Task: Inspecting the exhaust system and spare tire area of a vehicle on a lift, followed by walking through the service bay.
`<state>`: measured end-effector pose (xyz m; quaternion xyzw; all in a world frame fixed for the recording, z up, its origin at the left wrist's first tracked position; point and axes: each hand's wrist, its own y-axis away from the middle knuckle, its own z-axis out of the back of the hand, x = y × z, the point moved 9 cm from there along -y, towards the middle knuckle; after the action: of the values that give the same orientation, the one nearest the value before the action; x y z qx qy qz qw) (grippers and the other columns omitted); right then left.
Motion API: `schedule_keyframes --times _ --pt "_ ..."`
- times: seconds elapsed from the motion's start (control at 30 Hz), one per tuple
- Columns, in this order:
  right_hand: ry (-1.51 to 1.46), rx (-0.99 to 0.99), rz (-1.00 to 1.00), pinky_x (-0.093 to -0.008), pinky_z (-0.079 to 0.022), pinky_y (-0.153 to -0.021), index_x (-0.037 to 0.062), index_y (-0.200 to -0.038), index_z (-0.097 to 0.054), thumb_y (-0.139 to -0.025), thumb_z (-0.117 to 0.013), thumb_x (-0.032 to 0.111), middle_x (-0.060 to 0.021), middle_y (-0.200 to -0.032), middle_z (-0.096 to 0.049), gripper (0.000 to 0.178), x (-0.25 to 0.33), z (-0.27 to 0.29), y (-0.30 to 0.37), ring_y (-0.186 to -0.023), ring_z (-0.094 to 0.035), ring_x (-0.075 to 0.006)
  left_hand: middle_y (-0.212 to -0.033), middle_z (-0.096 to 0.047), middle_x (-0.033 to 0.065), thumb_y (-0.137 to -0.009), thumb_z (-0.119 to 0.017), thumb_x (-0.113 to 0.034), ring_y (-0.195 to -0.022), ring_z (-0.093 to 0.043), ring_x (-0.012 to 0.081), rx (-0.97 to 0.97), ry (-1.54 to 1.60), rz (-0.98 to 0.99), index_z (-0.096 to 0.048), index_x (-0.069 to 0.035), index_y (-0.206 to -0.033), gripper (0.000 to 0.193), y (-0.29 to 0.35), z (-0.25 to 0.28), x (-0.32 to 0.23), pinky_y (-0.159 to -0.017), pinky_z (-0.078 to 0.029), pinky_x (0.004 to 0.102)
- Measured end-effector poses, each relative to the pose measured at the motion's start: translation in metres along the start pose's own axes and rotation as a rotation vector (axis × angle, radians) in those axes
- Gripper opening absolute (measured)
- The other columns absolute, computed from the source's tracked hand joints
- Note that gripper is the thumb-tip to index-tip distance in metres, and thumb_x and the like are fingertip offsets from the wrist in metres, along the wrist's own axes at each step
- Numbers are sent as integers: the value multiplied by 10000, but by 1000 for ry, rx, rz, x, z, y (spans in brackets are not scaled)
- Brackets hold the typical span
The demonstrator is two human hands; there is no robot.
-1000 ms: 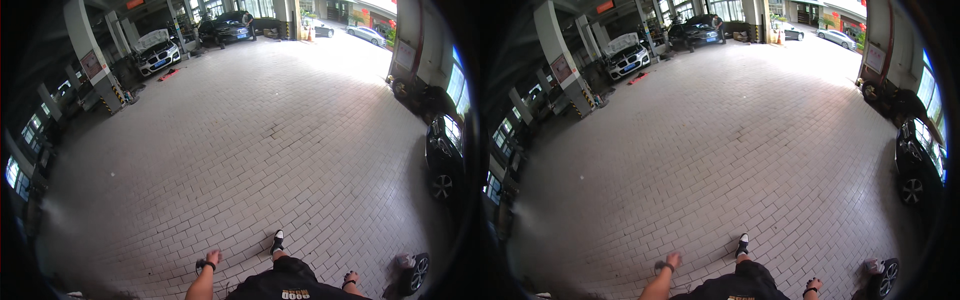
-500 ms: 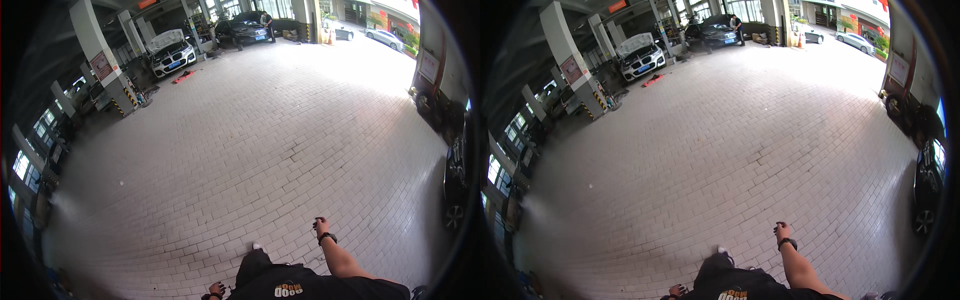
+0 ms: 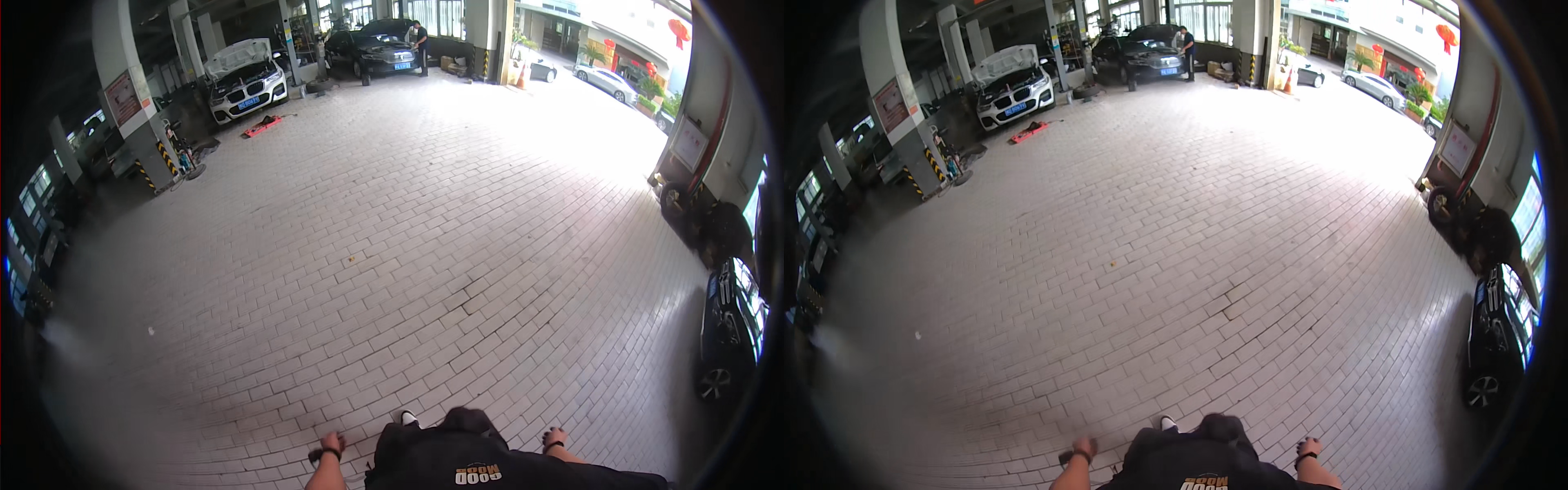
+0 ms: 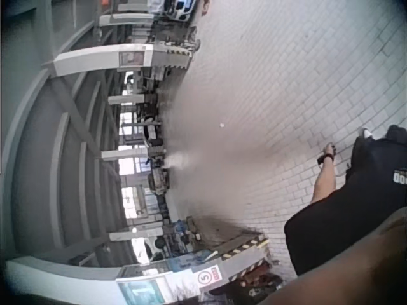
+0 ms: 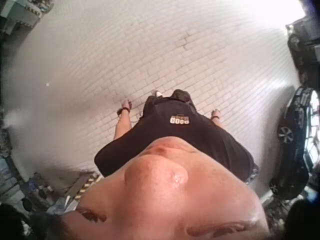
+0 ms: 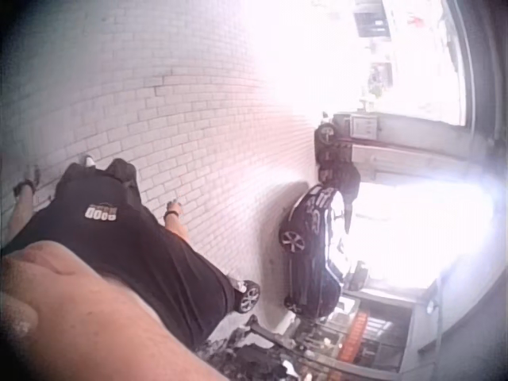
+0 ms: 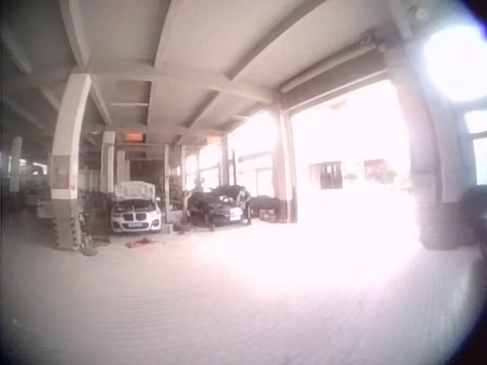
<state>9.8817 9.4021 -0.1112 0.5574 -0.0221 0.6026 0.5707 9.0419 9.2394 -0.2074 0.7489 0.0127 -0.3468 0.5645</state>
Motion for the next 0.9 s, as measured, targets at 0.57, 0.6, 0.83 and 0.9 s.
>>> schedule_keyframes --times 0.57,0.6,0.83,0.9 --pt "-353 28 -16 -318 -388 -400 54 -1039 -550 -904 -524 131 -106 -646 -573 157 152 -466 -71 -471 -525 -200 -935 -671 141 -917 -563 -238 -712 -627 279 -14 -427 62 -577 -67 -1183 316 -160 -265 -330 -579 -493 422" --pt "-250 61 -39 -312 -398 -411 50 -1056 -551 -903 -531 129 -101 -652 -577 173 195 -522 -59 -485 -533 -195 -872 -658 79 -914 -554 -254 -651 -635 248 -125 -405 202 -617 -132 -1100 231 -150 -259 -325 -552 -484 385" --pt "117 590 283 -298 -463 -489 19 -1026 -650 -907 -522 126 -115 -735 -658 204 476 -869 69 -572 -606 -181 -1314 -555 176 -995 -507 -218 -1184 -548 353 -329 -118 211 -489 -10 -1371 430 -185 -282 -389 -947 -505 468" --pt "168 653 325 -297 -469 -496 12 -1032 -651 -907 -528 128 -116 -750 -672 210 518 -933 98 -589 -622 -179 -1325 -549 174 -995 -509 -218 -1188 -545 353 -284 -197 240 -485 -14 -1377 434 -220 -332 -407 -956 -499 471"
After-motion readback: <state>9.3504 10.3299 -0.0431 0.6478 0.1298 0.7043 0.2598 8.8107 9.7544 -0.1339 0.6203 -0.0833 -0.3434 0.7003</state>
